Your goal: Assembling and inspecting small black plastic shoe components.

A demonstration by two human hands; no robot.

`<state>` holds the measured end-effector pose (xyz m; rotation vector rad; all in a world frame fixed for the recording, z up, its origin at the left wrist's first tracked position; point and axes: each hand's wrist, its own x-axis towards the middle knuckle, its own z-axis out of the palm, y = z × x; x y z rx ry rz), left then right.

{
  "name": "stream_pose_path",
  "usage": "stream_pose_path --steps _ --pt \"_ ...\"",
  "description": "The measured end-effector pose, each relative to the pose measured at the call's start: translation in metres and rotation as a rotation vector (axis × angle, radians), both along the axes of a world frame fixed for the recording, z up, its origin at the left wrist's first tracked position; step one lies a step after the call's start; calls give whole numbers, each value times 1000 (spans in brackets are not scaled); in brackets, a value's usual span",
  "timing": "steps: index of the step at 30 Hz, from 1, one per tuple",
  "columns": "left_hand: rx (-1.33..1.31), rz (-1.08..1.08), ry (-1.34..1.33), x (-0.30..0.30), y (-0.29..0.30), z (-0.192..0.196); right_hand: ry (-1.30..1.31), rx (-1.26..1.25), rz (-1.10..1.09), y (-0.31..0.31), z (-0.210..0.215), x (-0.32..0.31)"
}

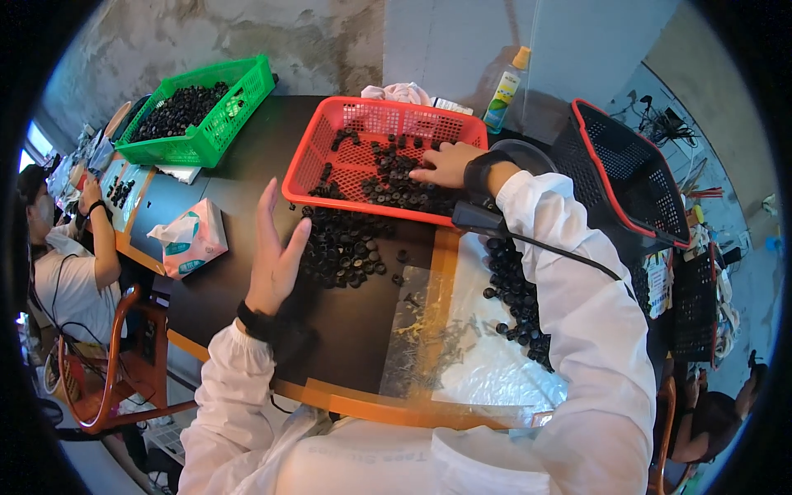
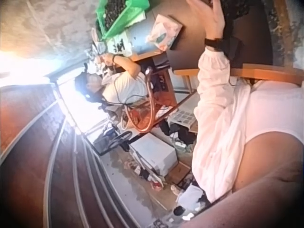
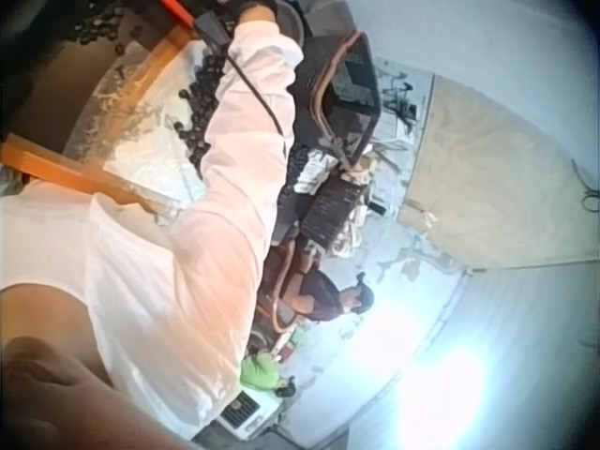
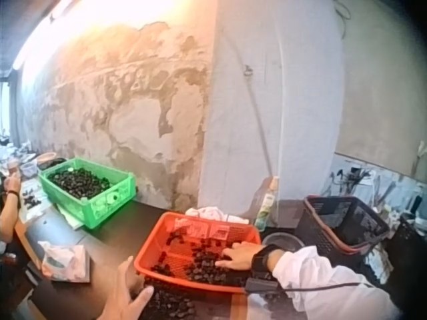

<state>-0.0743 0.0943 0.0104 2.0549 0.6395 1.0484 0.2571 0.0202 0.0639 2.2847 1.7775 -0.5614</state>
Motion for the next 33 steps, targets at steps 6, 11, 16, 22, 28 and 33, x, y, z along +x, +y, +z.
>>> stream_pose_path --steps 6,11,16,22,28,33 --pt "41 113 246 36 18 8 206 -63 115 -12 6 -7" --pt "61 203 216 45 19 -3 186 39 235 -30 -3 -12" --pt "87 215 170 44 20 -4 142 138 258 -38 -8 -22" --pt "159 225 146 41 20 -6 -32 229 323 -45 -11 -33" --pt "183 253 125 42 16 -5 59 250 357 -41 -10 -27" --pt "184 249 129 43 15 -4 85 321 367 -37 -17 -27"
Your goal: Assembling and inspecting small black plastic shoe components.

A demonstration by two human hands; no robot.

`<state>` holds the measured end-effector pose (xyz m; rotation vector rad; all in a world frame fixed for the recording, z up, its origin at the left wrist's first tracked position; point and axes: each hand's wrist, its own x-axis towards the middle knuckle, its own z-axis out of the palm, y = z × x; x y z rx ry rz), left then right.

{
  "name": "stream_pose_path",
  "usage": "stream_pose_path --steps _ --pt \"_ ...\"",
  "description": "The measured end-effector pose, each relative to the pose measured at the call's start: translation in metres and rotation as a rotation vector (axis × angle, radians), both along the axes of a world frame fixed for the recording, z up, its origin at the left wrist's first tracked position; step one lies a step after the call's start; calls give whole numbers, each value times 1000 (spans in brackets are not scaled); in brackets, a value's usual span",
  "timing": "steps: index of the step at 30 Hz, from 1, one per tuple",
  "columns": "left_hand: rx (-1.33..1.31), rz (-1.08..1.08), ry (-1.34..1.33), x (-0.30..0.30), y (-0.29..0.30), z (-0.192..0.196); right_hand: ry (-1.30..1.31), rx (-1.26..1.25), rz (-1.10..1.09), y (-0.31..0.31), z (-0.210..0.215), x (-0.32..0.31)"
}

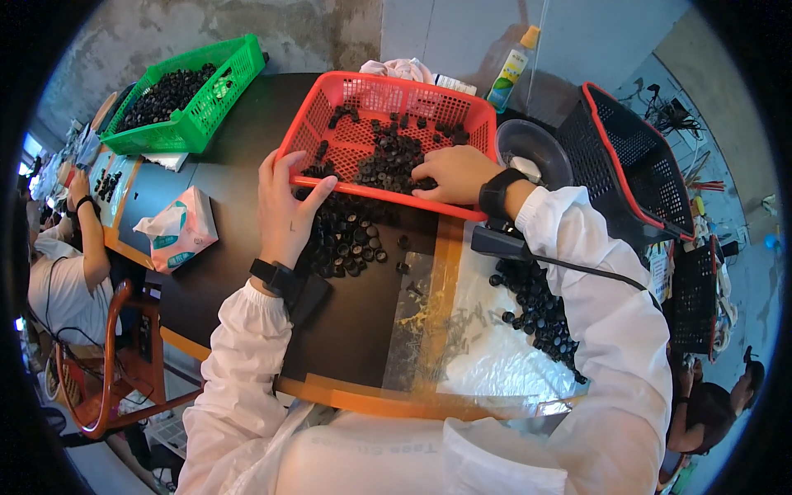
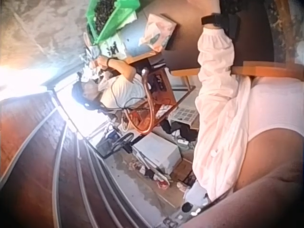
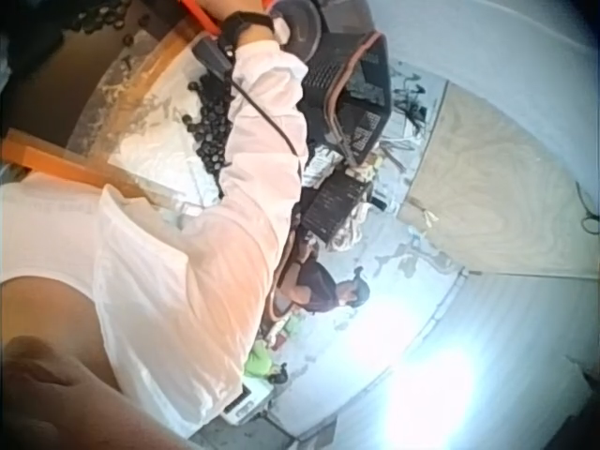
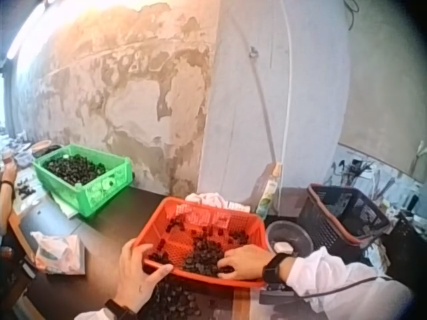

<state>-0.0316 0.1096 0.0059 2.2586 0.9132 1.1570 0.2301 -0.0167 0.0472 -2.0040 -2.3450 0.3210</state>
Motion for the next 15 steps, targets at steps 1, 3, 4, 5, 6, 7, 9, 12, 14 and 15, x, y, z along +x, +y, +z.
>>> stream_pose_path --steps 1,3,4,5,6,7,9,12,14,15 --pt "-2 -1 3 0 1 -1 -44 -14 -32 2 0 -3" --pt "32 -2 6 1 2 -4 -114 -14 -54 4 3 -8" --pt "30 -9 9 1 2 -4 -111 -16 -61 5 4 -9" --pt "45 3 32 1 3 -4 -141 12 -45 6 4 -10" --pt "59 19 54 1 2 -3 -172 41 -27 7 5 -11" --pt "59 14 56 -1 2 -4 -206 51 -11 6 6 -13" --pt "141 79 76 -1 1 -7 -195 82 -33 5 3 -14" --pt "365 172 13 0 -1 -1 -189 109 -106 5 4 -11" --pt "463 119 -91 -3 -9 11 -91 200 -132 2 8 -6" --pt "562 73 -194 -5 -13 19 -98 185 -169 2 15 -7"
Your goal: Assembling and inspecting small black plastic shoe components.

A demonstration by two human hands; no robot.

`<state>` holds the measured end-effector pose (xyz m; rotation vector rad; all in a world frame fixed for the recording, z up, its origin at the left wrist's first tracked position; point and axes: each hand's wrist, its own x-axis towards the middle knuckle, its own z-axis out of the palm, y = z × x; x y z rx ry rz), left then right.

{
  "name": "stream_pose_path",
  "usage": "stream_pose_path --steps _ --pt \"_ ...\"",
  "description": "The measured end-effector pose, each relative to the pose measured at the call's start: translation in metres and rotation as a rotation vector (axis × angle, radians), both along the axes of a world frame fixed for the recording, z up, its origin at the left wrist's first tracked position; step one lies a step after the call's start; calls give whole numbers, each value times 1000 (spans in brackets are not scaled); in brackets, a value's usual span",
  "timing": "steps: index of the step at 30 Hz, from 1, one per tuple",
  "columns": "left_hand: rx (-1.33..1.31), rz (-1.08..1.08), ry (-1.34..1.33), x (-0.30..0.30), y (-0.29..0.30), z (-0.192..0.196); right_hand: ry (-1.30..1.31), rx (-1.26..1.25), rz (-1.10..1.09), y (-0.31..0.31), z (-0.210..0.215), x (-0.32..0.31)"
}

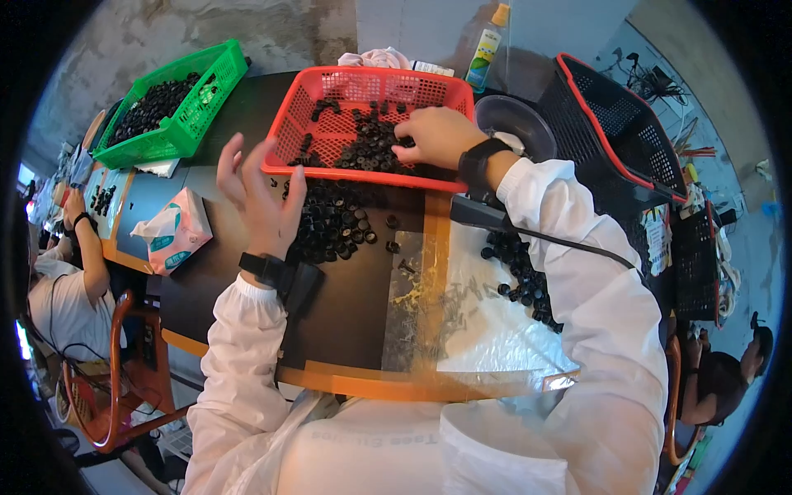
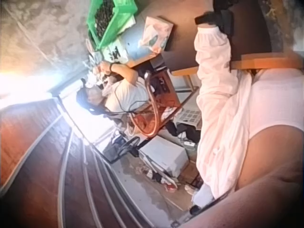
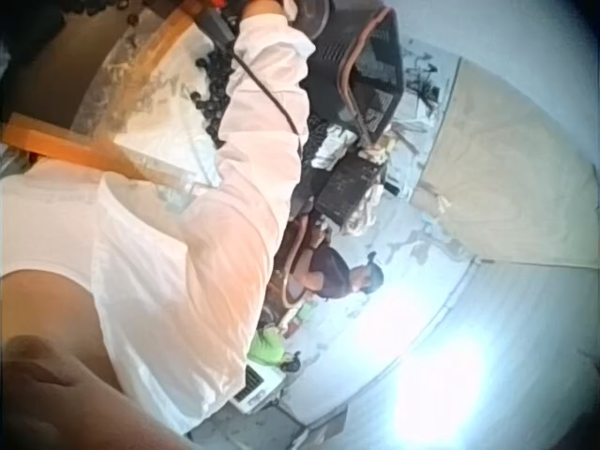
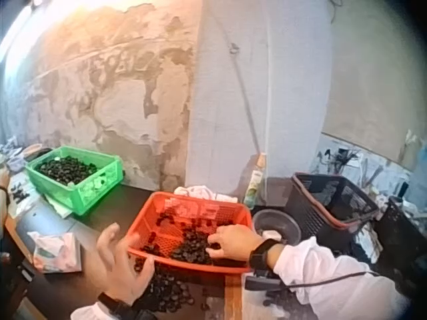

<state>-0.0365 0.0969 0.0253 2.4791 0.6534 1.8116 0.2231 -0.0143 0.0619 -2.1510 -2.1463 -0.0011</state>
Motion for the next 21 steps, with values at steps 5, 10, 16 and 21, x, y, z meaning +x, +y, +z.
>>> stream_pose_path --steps 5,10,16,21 --pt "91 -646 439 11 -47 3 94 230 25 -7 36 -5" --pt "208 -654 645 23 -56 -20 146 320 -82 -43 68 -29" --pt "109 -659 629 23 -52 -31 348 206 -95 -100 57 -83" --pt "93 -600 603 20 -52 -27 215 152 -150 -115 -3 -104"
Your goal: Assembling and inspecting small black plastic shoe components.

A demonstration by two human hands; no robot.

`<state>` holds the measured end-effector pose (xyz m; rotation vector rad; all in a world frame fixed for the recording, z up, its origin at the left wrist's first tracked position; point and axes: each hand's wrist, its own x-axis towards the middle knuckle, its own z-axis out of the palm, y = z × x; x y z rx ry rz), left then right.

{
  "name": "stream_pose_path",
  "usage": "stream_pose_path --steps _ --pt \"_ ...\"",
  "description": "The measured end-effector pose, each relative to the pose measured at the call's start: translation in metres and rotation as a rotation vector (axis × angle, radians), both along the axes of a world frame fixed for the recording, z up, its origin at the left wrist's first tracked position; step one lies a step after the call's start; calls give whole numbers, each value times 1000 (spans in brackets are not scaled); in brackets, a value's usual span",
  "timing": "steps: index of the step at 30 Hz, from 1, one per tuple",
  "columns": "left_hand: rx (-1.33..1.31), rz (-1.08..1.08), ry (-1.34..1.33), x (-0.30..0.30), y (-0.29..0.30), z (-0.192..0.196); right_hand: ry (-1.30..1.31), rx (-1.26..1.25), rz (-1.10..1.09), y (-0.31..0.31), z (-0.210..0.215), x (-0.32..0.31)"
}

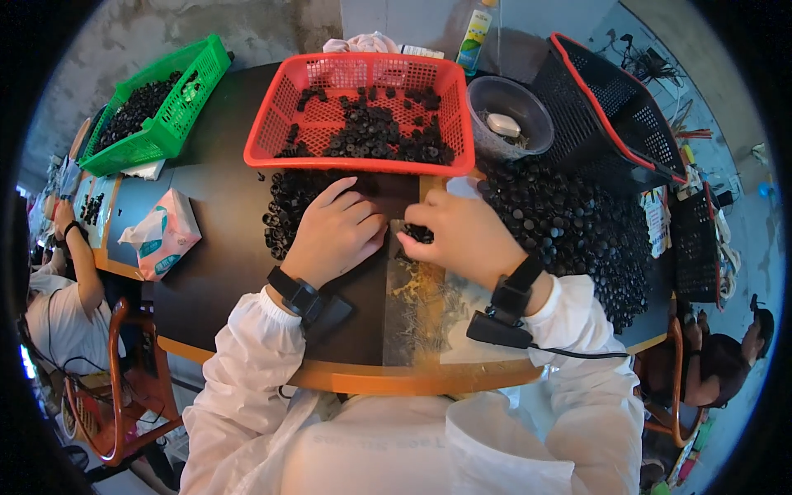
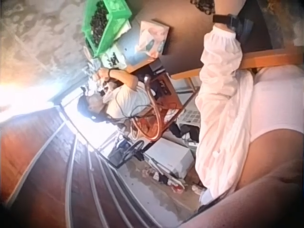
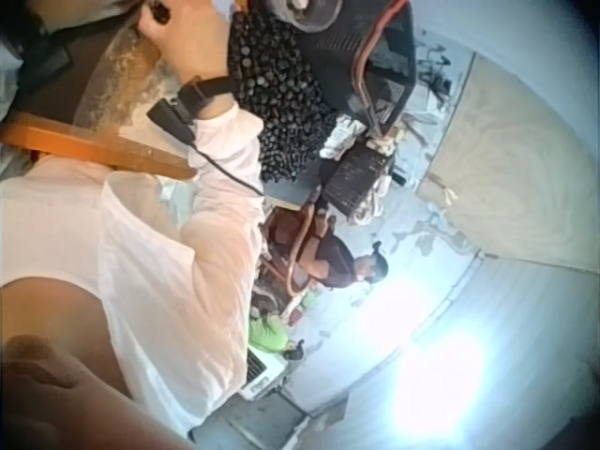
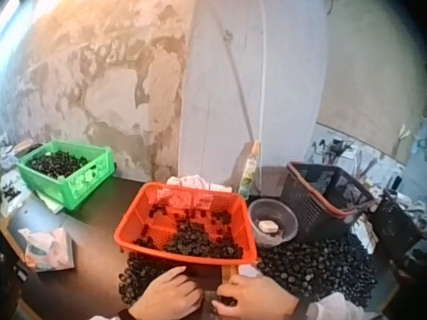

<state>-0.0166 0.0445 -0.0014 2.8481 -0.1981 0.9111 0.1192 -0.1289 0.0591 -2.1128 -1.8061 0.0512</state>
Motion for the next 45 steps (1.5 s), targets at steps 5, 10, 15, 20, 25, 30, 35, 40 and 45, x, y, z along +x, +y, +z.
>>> stream_pose_path --steps 5,10,15,20,25,30,35,40,45 --pt "-80 24 -49 -3 5 5 -128 -78 -106 12 -30 -2" --pt "-145 -121 -22 -2 2 1 -114 -75 -172 21 -46 9" --pt "-88 -67 42 -2 6 -3 -115 -48 -198 27 -48 5" --pt "-81 110 29 -5 12 4 -30 68 57 35 -54 2" --pt "-119 150 73 -11 17 6 -45 8 43 39 -47 -5" --pt "-57 55 78 -7 15 3 -49 38 88 29 -46 3" --pt "-48 61 123 -8 16 0 134 37 118 25 -50 0" --pt "-36 107 96 -10 17 1 268 -16 178 27 -51 2" --pt "-54 136 33 -9 16 6 197 19 187 27 -39 2"
